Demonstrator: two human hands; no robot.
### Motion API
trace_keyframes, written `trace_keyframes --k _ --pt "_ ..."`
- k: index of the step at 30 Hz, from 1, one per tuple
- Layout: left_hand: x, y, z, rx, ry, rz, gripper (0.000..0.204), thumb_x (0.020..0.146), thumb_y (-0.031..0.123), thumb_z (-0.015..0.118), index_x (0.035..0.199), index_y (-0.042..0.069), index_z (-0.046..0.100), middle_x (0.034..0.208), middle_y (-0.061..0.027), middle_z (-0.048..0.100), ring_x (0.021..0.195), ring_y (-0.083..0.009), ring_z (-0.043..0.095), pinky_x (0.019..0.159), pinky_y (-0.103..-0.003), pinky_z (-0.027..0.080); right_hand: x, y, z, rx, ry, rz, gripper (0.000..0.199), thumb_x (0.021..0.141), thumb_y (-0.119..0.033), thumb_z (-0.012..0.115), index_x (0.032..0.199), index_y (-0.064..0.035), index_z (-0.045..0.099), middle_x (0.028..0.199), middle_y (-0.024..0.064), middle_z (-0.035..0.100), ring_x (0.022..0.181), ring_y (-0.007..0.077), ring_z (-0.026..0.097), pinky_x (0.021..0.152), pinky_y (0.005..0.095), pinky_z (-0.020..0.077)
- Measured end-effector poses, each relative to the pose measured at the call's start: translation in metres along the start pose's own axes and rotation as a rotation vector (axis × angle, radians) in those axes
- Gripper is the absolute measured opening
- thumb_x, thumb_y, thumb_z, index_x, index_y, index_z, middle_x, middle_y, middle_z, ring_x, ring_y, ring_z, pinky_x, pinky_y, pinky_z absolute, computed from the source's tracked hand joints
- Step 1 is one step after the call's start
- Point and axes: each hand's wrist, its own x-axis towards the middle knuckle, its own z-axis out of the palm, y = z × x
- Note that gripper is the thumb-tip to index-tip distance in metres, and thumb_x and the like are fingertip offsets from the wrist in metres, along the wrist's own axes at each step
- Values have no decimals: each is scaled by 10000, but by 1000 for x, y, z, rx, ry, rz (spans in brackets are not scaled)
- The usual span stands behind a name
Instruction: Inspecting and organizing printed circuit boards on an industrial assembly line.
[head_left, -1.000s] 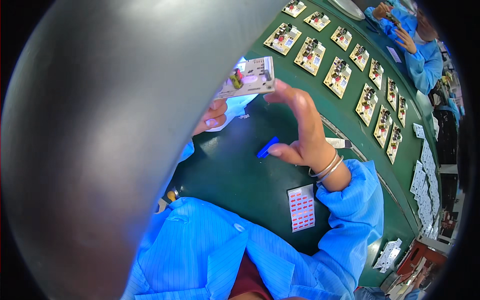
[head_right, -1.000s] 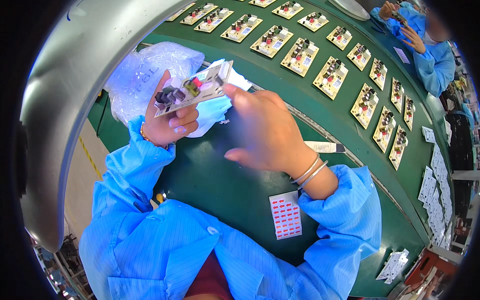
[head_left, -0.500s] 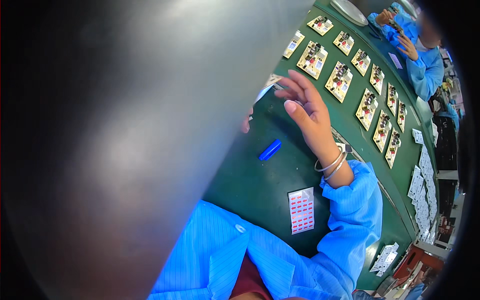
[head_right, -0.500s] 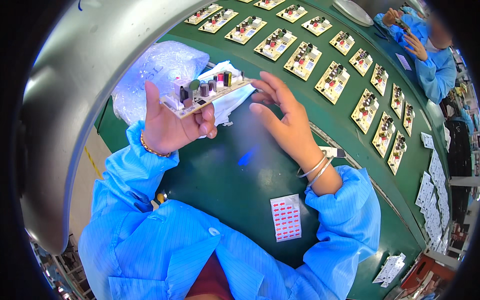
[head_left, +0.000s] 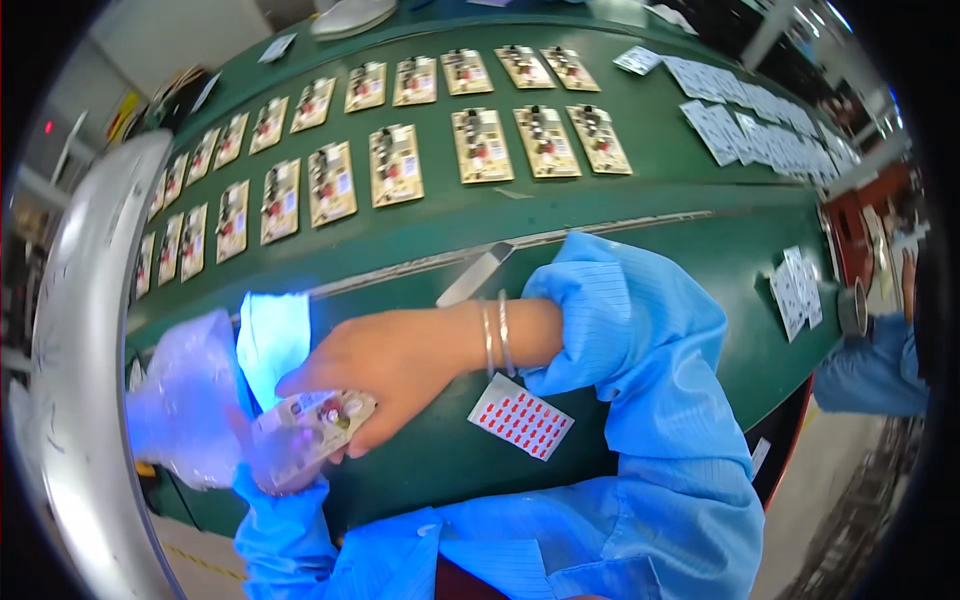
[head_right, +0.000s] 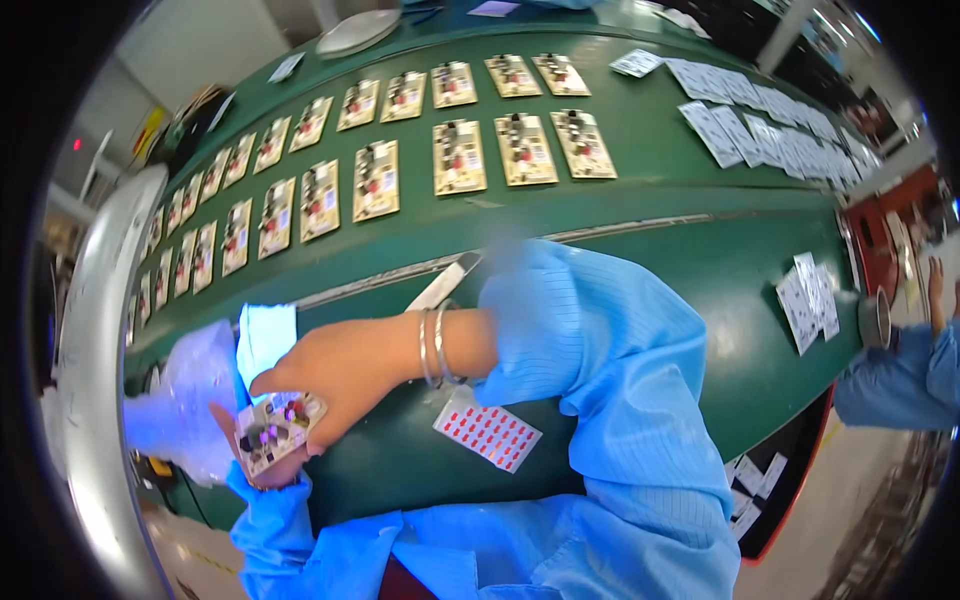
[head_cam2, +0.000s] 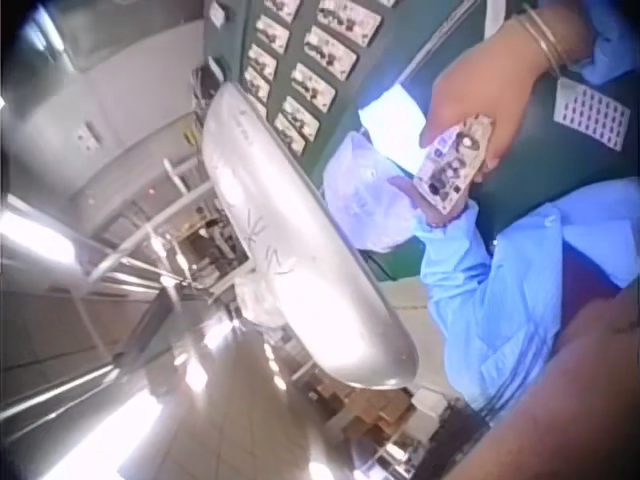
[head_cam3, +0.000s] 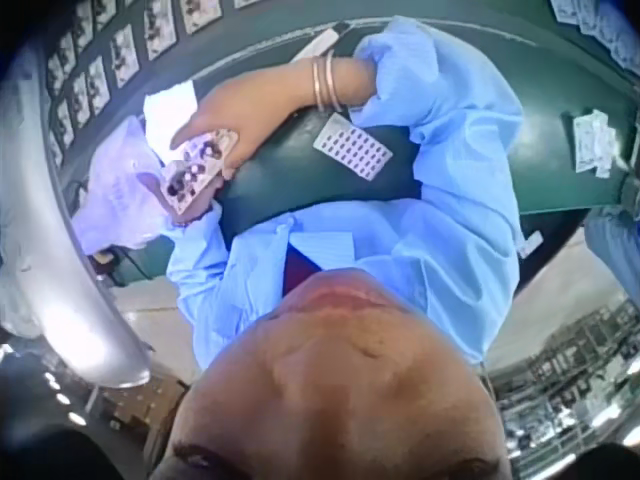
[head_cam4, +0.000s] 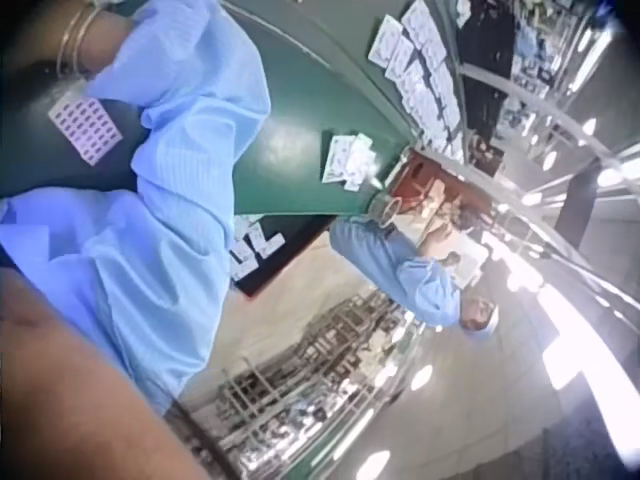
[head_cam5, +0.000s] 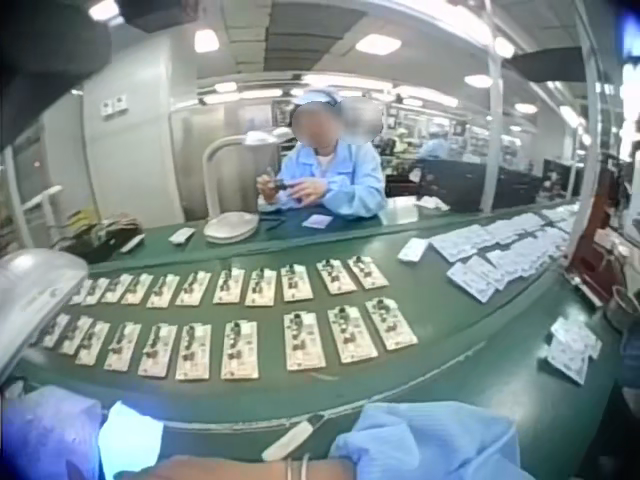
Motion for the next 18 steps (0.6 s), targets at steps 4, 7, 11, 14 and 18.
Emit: trace_keyframes --k 4,7,11,14,18 --pt "21 1 21 76 41 -43 750 795 638 148 1222 59 360 1025 -201 530 798 -336 539 737 -484 382 -23 -4 -11 -99 124 160 669 637 -365 633 1167 -32 396 975 159 524 869 319 499 772 379 393" --pt "17 0 10 104 7 34 759 804 626 121 1188 35 401 777 -213 579 653 -291 533 664 -435 387 -68 1 -42 -374 374 257 678 614 -366 658 1153 -32 418 982 155 513 865 316 488 789 369 381" --pt "15 0 11 164 98 35 698 831 583 128 1133 33 433 754 -208 568 634 -294 527 660 -432 394 -153 5 -95 -982 763 751 582 646 -327 652 1101 -14 470 1024 152 506 933 295 455 829 375 345" --pt "19 -8 12 212 151 38 646 846 552 156 1063 28 467 713 -210 547 602 -301 517 657 -429 404 -235 13 -125 -1368 771 1171 621 690 -390 566 1158 -15 406 782 140 567 786 261 512 746 360 326" --pt "20 -8 9 304 146 45 569 864 504 217 1068 21 437 733 -182 538 623 -280 517 649 -417 411 -265 13 -133 -1375 728 1469 676 693 -425 545 1205 -19 374 759 141 584 787 254 514 745 352 318"
